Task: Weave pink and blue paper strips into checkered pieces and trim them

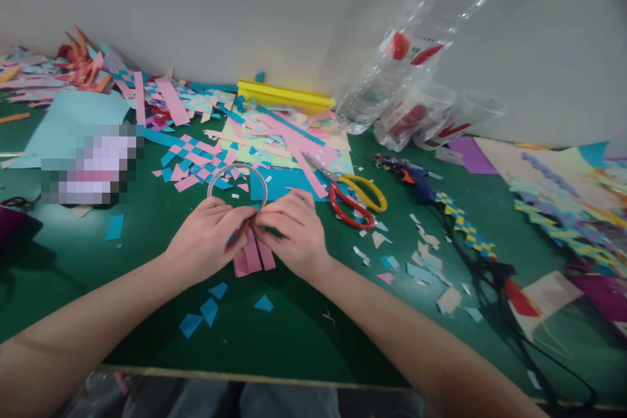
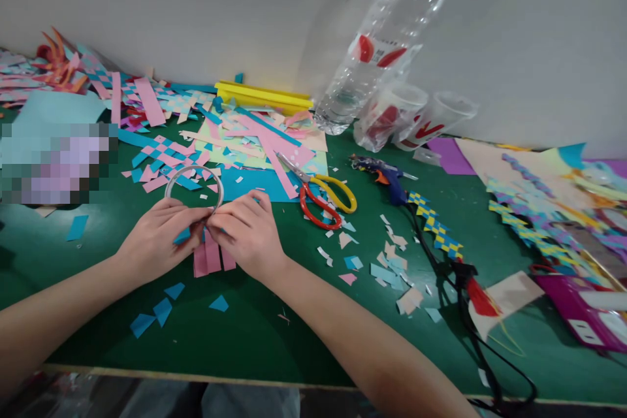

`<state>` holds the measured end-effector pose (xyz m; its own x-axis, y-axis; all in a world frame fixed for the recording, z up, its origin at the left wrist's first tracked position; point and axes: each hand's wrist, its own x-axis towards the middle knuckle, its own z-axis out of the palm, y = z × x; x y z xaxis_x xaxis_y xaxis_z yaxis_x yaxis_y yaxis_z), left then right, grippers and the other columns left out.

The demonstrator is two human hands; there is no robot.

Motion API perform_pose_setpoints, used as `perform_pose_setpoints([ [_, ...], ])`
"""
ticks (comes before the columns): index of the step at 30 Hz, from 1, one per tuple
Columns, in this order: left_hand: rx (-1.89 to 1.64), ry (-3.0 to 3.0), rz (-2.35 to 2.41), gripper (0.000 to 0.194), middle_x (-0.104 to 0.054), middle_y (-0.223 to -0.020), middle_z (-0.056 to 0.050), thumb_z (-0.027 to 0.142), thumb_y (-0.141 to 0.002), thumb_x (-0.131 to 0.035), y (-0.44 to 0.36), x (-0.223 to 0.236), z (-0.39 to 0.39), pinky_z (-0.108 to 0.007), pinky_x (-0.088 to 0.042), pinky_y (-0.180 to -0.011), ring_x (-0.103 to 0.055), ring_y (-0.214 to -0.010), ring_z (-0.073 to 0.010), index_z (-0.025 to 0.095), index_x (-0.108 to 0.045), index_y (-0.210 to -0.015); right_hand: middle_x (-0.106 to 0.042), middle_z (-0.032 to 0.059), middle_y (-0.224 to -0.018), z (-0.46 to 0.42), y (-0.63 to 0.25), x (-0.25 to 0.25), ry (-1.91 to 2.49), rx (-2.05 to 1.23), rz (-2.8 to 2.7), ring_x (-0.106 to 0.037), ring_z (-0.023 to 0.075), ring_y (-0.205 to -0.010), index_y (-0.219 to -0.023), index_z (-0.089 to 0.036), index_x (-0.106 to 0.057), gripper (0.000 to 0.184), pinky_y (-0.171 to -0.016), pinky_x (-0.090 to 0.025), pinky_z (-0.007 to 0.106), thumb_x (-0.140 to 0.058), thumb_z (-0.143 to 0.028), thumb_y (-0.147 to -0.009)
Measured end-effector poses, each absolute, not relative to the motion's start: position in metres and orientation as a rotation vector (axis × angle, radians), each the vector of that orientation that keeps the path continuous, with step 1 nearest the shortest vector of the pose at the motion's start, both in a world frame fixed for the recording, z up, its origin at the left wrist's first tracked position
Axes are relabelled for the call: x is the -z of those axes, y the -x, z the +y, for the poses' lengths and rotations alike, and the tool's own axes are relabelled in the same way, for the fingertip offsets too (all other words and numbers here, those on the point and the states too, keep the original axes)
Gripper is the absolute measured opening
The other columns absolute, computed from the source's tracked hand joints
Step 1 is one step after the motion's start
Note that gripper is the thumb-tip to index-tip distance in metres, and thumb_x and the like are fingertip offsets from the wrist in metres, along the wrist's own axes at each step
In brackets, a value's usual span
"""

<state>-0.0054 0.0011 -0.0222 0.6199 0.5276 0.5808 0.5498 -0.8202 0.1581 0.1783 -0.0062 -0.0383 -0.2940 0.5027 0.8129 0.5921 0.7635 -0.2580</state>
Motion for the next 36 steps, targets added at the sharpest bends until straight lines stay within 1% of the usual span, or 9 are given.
perform_pose_setpoints([
  [4, 0.967, 2.764, -0.873, 0.017, -0.071, -0.073, -0.004, 0.012, -0.092, -0.046, 0.007, 0.023, 0.003, -0.032, -0.049, -0.067, -0.064, -0.061, -0.0167, 0.014, -0.060, -0.100, -0.055, -0.0024, -0.069, -0.005, -0.179, 0.040, 0.834, 0.229, -1.948, -0.052, 0.0120, -0.067, -0.078, -0.023, -0.061, 0.012, -0.075, -0.040, 0.033, -0.062, -0.019, -0.089],
  [8, 0.974, 2.819, -0.853, 0.016, -0.069, -0.070, -0.003, 0.012, -0.091, -0.047, 0.008, 0.021, 0.003, -0.031, -0.050, -0.067, -0.064, -0.061, -0.0169, 0.013, -0.062, -0.098, -0.048, -0.0036, -0.065, -0.005, -0.182, 0.036, 0.756, 0.396, -2.024, -0.047, 0.0118, -0.068, -0.083, -0.021, -0.063, 0.012, -0.075, -0.039, 0.032, -0.060, -0.011, -0.089],
  [13, 1.079, 2.913, -0.958, 0.017, -0.076, -0.086, -0.002, 0.015, -0.092, -0.050, 0.017, 0.011, 0.012, -0.028, -0.051, -0.071, -0.067, -0.073, -0.0153, 0.017, -0.064, -0.100, -0.050, -0.0048, -0.067, -0.006, -0.191, 0.032, 0.553, 0.507, -2.096, -0.052, 0.0110, -0.074, -0.081, -0.024, -0.061, 0.019, -0.086, -0.042, 0.034, -0.056, -0.008, -0.090],
  [16, 1.170, 2.598, -1.154, 0.018, -0.076, -0.087, -0.002, 0.017, -0.092, -0.051, 0.034, 0.009, 0.028, -0.033, -0.050, -0.081, -0.067, -0.074, -0.0170, 0.018, -0.065, -0.103, -0.056, -0.0038, -0.074, -0.007, -0.192, 0.034, 0.547, 0.472, -2.068, -0.055, 0.0108, -0.078, -0.085, -0.024, -0.061, 0.015, -0.088, -0.044, 0.033, -0.057, -0.010, -0.091],
  [19, 1.044, 2.384, -1.301, 0.024, -0.075, -0.095, -0.007, 0.023, -0.095, -0.047, 0.051, 0.015, 0.047, -0.037, -0.050, -0.081, -0.069, -0.081, -0.0212, 0.019, -0.063, -0.112, -0.060, -0.0006, -0.085, -0.005, -0.191, 0.038, 0.610, 0.416, -2.065, -0.058, 0.0124, -0.083, -0.097, -0.024, -0.063, 0.013, -0.091, -0.044, 0.036, -0.057, -0.014, -0.091],
  [22, 0.833, 2.334, -1.429, 0.029, -0.074, -0.091, -0.011, 0.025, -0.096, -0.043, 0.060, 0.023, 0.059, -0.042, -0.050, -0.080, -0.069, -0.085, -0.0268, 0.016, -0.064, -0.113, -0.060, 0.0019, -0.092, -0.002, -0.191, 0.041, 0.654, 0.333, -2.048, -0.059, 0.0140, -0.086, -0.103, -0.023, -0.064, 0.017, -0.093, -0.043, 0.039, -0.056, -0.013, -0.092],
  [24, 0.812, 2.321, -1.434, 0.030, -0.072, -0.107, -0.014, 0.025, -0.095, -0.045, 0.061, 0.026, 0.061, -0.045, -0.049, -0.084, -0.067, -0.101, -0.0305, 0.016, -0.063, -0.117, -0.059, 0.0018, -0.091, -0.001, -0.192, 0.042, 0.674, 0.276, -2.022, -0.059, 0.0143, -0.085, -0.101, -0.025, -0.065, 0.019, -0.093, -0.044, 0.040, -0.057, -0.011, -0.090],
  [28, 0.898, 2.393, -1.224, 0.033, -0.068, -0.117, -0.014, 0.020, -0.092, -0.048, 0.052, 0.022, 0.054, -0.044, -0.048, -0.092, -0.059, -0.117, -0.0296, 0.016, -0.059, -0.123, -0.057, 0.0008, -0.087, 0.001, -0.193, 0.043, 0.696, 0.197, -1.983, -0.058, 0.0149, -0.083, -0.095, -0.027, -0.065, 0.013, -0.087, -0.046, 0.039, -0.063, -0.016, -0.088],
  [36, 0.921, 2.724, -0.669, 0.021, -0.072, -0.102, -0.007, 0.009, -0.089, -0.053, 0.025, 0.019, 0.029, -0.038, -0.049, -0.087, -0.065, -0.100, -0.0223, 0.016, -0.063, -0.105, -0.058, -0.0012, -0.083, 0.001, -0.191, 0.043, 0.736, 0.167, -1.955, -0.058, 0.0135, -0.077, -0.084, -0.026, -0.059, 0.010, -0.088, -0.048, 0.038, -0.066, -0.020, -0.087],
])
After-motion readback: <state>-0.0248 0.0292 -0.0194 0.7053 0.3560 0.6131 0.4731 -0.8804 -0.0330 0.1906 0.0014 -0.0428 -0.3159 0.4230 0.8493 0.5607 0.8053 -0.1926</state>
